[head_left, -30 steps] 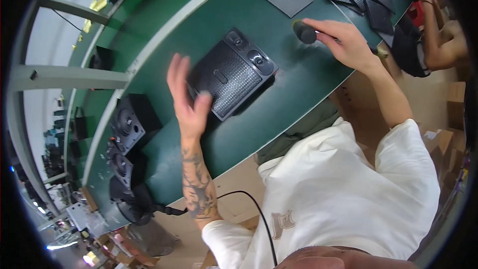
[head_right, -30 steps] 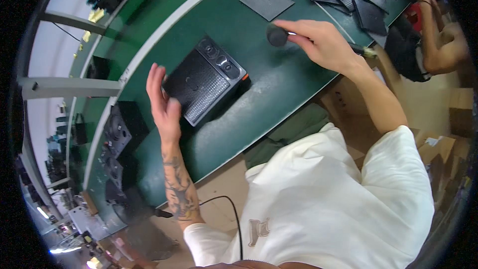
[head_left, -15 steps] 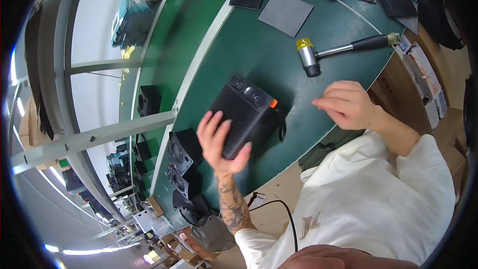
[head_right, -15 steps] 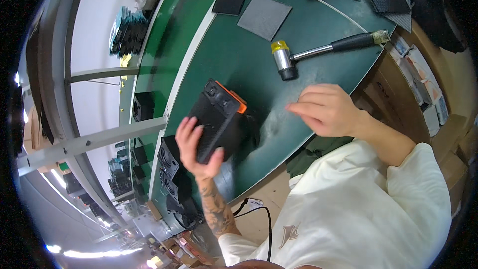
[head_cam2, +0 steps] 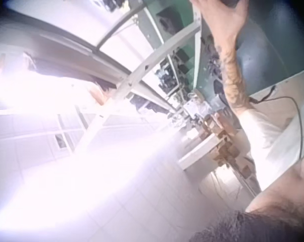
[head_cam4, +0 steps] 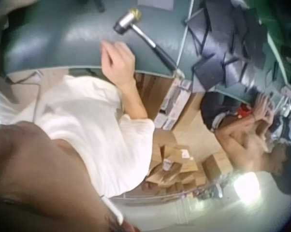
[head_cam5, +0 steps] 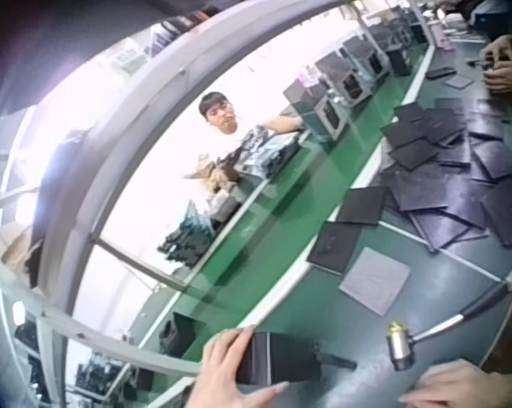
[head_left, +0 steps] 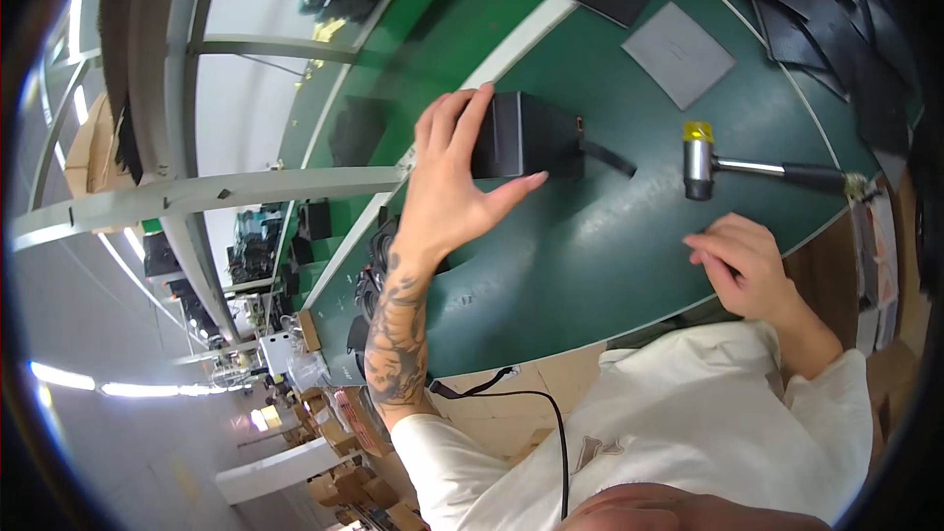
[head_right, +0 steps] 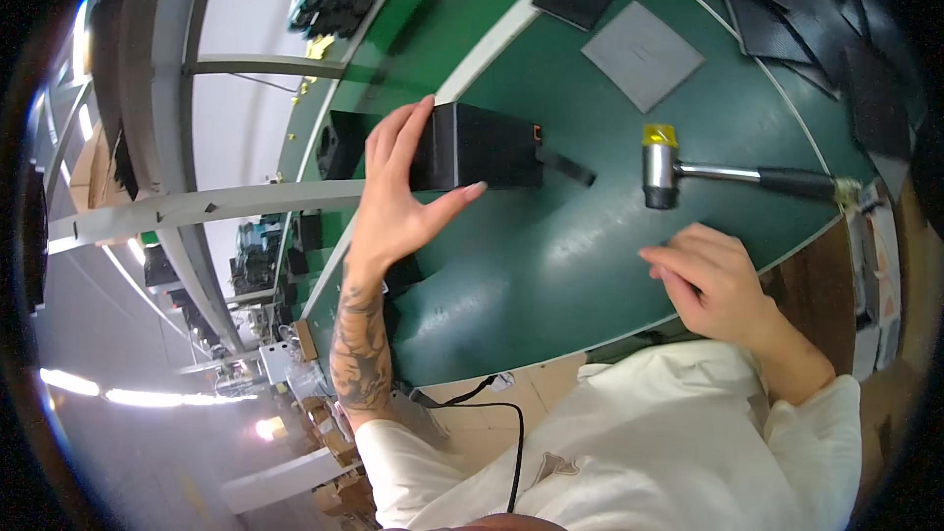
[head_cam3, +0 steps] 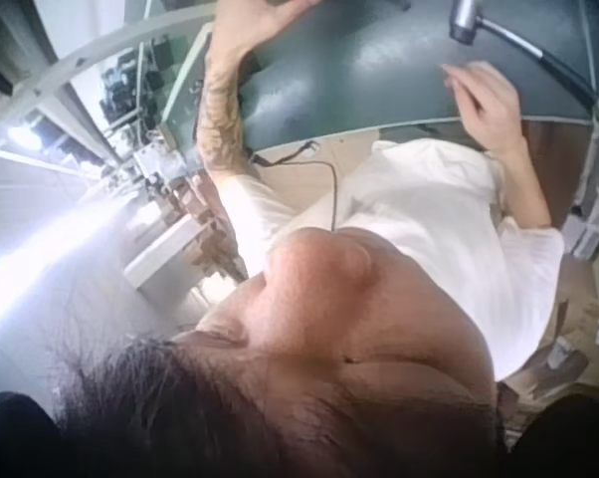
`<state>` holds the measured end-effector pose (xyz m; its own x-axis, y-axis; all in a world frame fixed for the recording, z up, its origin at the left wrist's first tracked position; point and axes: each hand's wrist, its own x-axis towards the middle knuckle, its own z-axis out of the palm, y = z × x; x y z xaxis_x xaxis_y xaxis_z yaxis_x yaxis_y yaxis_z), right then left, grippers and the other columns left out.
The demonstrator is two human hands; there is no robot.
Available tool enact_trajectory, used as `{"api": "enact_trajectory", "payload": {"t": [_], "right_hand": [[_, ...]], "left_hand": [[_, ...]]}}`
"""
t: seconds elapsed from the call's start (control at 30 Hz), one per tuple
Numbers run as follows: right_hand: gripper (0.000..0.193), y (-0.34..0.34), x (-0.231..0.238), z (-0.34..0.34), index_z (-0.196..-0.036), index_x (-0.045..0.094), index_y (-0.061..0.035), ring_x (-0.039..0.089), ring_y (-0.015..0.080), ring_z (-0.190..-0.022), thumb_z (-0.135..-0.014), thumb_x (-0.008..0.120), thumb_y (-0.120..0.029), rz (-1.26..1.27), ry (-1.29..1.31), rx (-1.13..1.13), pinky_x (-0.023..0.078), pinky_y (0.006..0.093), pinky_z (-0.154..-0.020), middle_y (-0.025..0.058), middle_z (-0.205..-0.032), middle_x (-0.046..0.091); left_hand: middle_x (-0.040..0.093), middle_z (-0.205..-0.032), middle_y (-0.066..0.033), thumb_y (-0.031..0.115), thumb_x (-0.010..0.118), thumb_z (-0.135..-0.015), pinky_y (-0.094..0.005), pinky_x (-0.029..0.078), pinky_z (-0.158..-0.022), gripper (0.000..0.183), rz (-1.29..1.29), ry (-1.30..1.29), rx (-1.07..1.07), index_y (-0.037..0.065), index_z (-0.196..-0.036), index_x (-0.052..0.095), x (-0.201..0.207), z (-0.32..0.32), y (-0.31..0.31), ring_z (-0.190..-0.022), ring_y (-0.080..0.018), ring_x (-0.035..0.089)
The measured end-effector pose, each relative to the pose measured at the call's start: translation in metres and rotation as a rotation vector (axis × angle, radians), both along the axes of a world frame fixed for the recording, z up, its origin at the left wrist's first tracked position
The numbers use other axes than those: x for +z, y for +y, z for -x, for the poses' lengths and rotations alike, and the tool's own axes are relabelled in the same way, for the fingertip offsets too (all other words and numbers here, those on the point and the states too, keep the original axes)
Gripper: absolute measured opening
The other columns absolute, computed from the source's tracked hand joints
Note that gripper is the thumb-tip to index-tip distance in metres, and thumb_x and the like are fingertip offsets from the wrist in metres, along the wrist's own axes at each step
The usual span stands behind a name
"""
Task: The person assembles small black speakers by placing a textured grille onto the speaker body and tapping it into place with a rubber mallet. They handle multiple units one at a time, inspecting the fit after each tap.
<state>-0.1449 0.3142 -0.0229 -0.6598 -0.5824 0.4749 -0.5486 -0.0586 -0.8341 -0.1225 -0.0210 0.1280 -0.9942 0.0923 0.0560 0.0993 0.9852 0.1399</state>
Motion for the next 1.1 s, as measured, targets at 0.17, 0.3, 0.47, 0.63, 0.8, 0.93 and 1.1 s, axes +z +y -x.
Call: {"api": "enact_trajectory", "payload": {"t": [0.17, 0.3, 0.47, 0.63, 0.8, 0.93, 1.1], "right_hand": [[0.025, -0.004, 0.005, 0.001, -0.102, 0.071, 0.0023, 0.065, 0.0277, -0.068, -0.079, 0.064, 0.012, -0.024, -0.045, -0.001, 0.052, 0.0369, -0.063, 0.0101, -0.077, 0.07], [0.024, -0.004, 0.004, 0.002, -0.1, 0.071, 0.0021, 0.067, 0.0285, -0.071, -0.079, 0.065, 0.011, -0.061, -0.049, 0.0, 0.053, 0.0375, -0.066, 0.0105, -0.078, 0.071], [0.022, -0.003, 0.009, 0.003, -0.101, 0.072, 0.0023, 0.068, 0.0286, -0.072, -0.081, 0.066, 0.009, -0.125, -0.042, -0.025, 0.054, 0.0378, -0.067, 0.0097, -0.079, 0.072], [0.019, -0.005, 0.009, 0.0, -0.102, 0.072, 0.0029, 0.067, 0.0271, -0.072, -0.085, 0.064, 0.008, -0.154, -0.109, -0.061, 0.053, 0.0358, -0.069, 0.0099, -0.078, 0.072], [0.019, -0.003, 0.002, -0.003, -0.102, 0.071, 0.0043, 0.066, 0.0258, -0.074, -0.086, 0.062, 0.009, -0.125, -0.137, -0.119, 0.053, 0.0349, -0.07, 0.0127, -0.077, 0.07], [0.019, -0.002, -0.001, -0.007, -0.104, 0.07, 0.0053, 0.064, 0.0245, -0.073, -0.088, 0.06, 0.011, -0.072, -0.164, -0.074, 0.051, 0.0336, -0.068, 0.0127, -0.077, 0.069], [0.019, -0.002, -0.002, -0.007, -0.106, 0.069, 0.0057, 0.064, 0.0236, -0.073, -0.09, 0.06, 0.01, -0.085, -0.152, -0.013, 0.051, 0.0327, -0.067, 0.0127, -0.079, 0.069]], "left_hand": [[0.059, -0.134, -0.0206, 0.038, 0.095, -0.068, -0.0433, 0.045, -0.11, 0.09, -0.072, 0.144, 0.051, 0.001, -0.141, 0.058, 0.0, 0.033, -0.026, -0.129, -0.0354, 0.056], [0.061, -0.133, -0.0251, 0.049, 0.092, -0.071, -0.0415, 0.048, -0.106, 0.095, -0.048, 0.369, 0.129, -0.005, -0.141, 0.057, -0.005, 0.098, -0.078, -0.125, -0.0362, 0.06], [0.054, -0.142, -0.0262, 0.065, 0.083, -0.074, -0.0495, 0.045, -0.108, 0.101, -0.079, 0.343, 0.199, -0.002, -0.144, 0.055, -0.04, 0.171, -0.156, -0.135, -0.0428, 0.047], [0.039, -0.158, -0.0227, 0.078, 0.064, -0.081, -0.0548, 0.04, -0.112, 0.105, 0.084, 0.342, 0.303, 0.006, -0.154, 0.043, -0.067, 0.191, -0.178, -0.145, -0.0428, 0.036], [0.061, -0.14, -0.0161, 0.042, 0.076, -0.09, -0.0447, 0.046, -0.108, 0.055, -0.24, 0.566, -0.043, 0.005, -0.13, 0.067, -0.039, 0.097, -0.134, -0.132, -0.0362, 0.055], [0.07, -0.13, -0.0101, 0.012, 0.076, -0.087, -0.0416, 0.047, -0.109, 0.028, 0.234, 0.481, -0.059, 0.007, -0.114, 0.076, -0.006, -0.052, -0.141, -0.123, -0.0296, 0.065], [0.022, -0.169, -0.0199, 0.041, 0.094, -0.066, -0.046, 0.023, -0.126, 0.123, -0.134, -0.288, 0.369, 0.014, -0.164, 0.025, -0.004, -0.19, -0.19, -0.156, -0.0362, 0.023]]}}
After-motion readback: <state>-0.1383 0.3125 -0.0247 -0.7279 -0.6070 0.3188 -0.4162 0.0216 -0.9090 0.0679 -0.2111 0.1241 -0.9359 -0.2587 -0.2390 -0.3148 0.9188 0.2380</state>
